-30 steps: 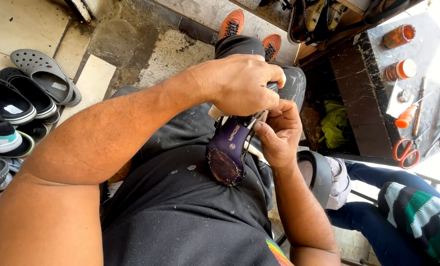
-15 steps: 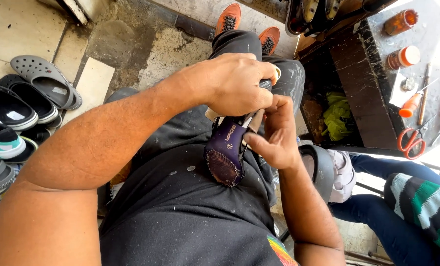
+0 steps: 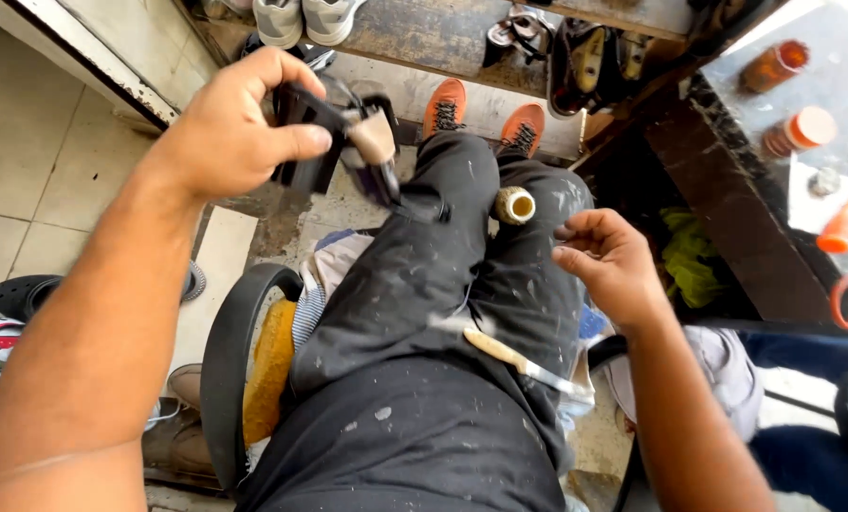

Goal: Repairing a sandal by applying adhesive with a brush and then conducting a cash transaction

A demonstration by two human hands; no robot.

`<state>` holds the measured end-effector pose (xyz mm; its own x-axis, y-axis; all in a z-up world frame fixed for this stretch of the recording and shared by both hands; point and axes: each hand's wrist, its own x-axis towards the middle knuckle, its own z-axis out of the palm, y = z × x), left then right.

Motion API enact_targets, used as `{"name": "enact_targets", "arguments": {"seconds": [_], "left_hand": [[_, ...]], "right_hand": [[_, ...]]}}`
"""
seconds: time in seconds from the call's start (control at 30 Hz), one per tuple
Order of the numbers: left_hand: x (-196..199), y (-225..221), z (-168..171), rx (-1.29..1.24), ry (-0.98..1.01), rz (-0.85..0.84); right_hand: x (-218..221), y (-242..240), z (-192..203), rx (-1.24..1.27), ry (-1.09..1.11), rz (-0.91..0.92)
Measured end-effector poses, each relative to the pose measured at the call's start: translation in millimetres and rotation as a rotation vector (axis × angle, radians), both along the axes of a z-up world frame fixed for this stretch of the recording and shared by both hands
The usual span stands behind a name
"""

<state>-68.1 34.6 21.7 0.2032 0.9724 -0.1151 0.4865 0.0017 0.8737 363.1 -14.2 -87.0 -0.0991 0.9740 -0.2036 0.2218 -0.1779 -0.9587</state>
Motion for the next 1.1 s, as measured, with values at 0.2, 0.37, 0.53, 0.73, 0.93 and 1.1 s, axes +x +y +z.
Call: {"name": "enact_targets", "arguments": {"seconds": [0.2, 0.37, 0.53, 0.73, 0.93, 1.1], "left_hand": [[16.7, 82.6, -77.2, 0.051, -0.224, 0.33], [43.1, 154.5, -158.0, 0.065, -0.052, 0.558], [61.6, 191.8, -204.9, 0.007, -0.143, 0.646], [61.9, 186.6, -235.3, -0.021, -0.456, 0.585], [74.7, 162.1, -233.7, 0.015, -0.632, 0.376], [81.2, 158.7, -249.0, 0.054, -0.778, 0.313]], "right_hand": [[-12.6, 62.2, 12.5, 0.032, -0.194, 0.201], [-7.8, 96.5, 9.9, 0.017, -0.361, 0.248], [3.4, 121.7, -16.2, -0.092, -0.359, 0.219], [-12.3, 170.1, -57.5, 0.169, -0.422, 0.196], [-83.3, 215.4, -41.8, 0.595, -0.521, 0.31], [-90.1, 219.1, -43.4, 0.64, -0.508, 0.411]]}}
